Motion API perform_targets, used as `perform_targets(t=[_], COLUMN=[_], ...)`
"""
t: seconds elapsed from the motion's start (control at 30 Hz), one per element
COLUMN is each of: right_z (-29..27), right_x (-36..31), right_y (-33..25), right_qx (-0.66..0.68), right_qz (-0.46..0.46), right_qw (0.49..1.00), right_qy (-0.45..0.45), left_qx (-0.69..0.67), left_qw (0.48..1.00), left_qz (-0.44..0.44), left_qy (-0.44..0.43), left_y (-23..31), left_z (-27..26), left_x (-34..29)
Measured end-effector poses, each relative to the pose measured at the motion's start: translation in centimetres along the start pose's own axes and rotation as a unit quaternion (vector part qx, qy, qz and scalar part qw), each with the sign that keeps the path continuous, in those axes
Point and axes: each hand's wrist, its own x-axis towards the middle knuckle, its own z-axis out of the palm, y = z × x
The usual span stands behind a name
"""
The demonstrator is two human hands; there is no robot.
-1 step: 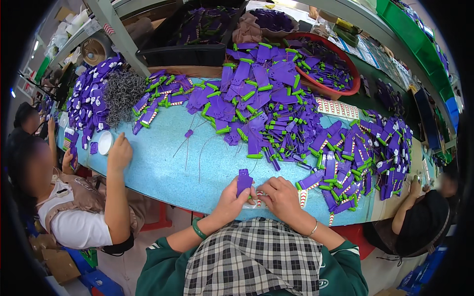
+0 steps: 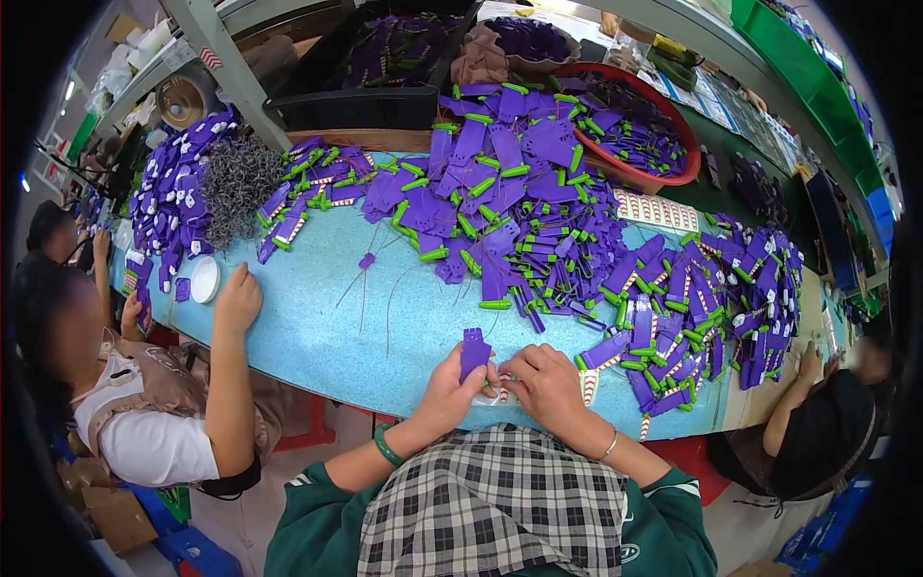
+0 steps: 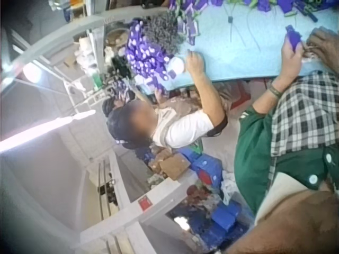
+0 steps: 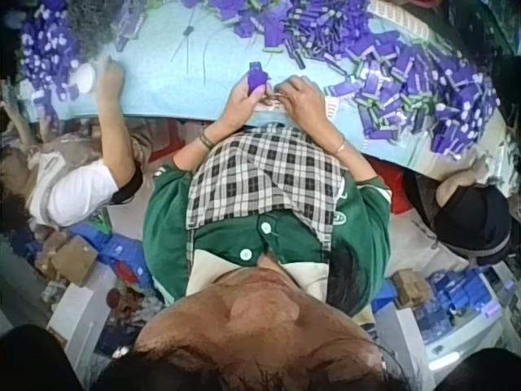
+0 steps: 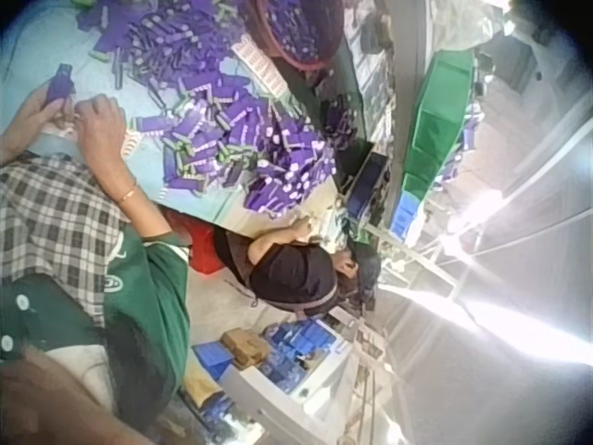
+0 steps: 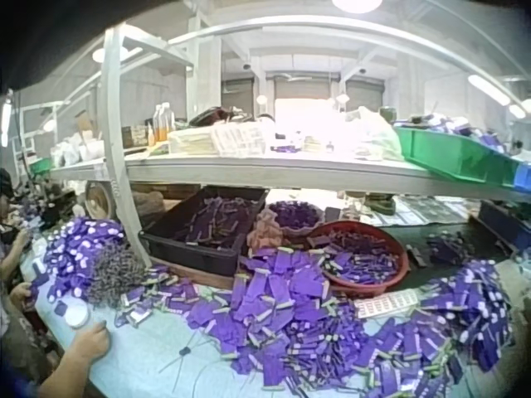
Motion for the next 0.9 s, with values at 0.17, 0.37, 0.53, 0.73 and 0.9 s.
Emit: perform_targets(t=[0.17, 0.37, 0.53, 0.73, 0.9], right_z=[0.3, -2.7, -5.3, -3.8, -3.0], right_x=[-0.1, 0.2, 1.3, 0.9, 0.3], right_y=[0.9, 0.9, -0.3, -0.7, -0.2], right_qx=[0.054, 0.374, 0.208, 0.398, 0.448], right_qz=[-0.009, 0.183, 0.049, 0.105, 0.181], right_qw=[0.998, 0.908, 0.976, 0.908, 0.873], right_qy=[0.02, -0.036, 0.035, 0.075, 0.067], left_qx=[-0.022, 0.064, 0.135, 0.021, -0.116], left_qw=[1.0, 0.997, 0.988, 0.998, 0.991], left_qz=[-0.003, -0.03, -0.022, -0.018, -0.052], left_qy=[0.003, -0.032, -0.067, -0.051, -0.05], left_y=[-0.2, 1.2, 3.9, 4.1, 4.6], left_z=[0.0, -0.4, 1.2, 1.8, 2.9], left_x=[0.4, 0.6, 0.9, 1.3, 1.4])
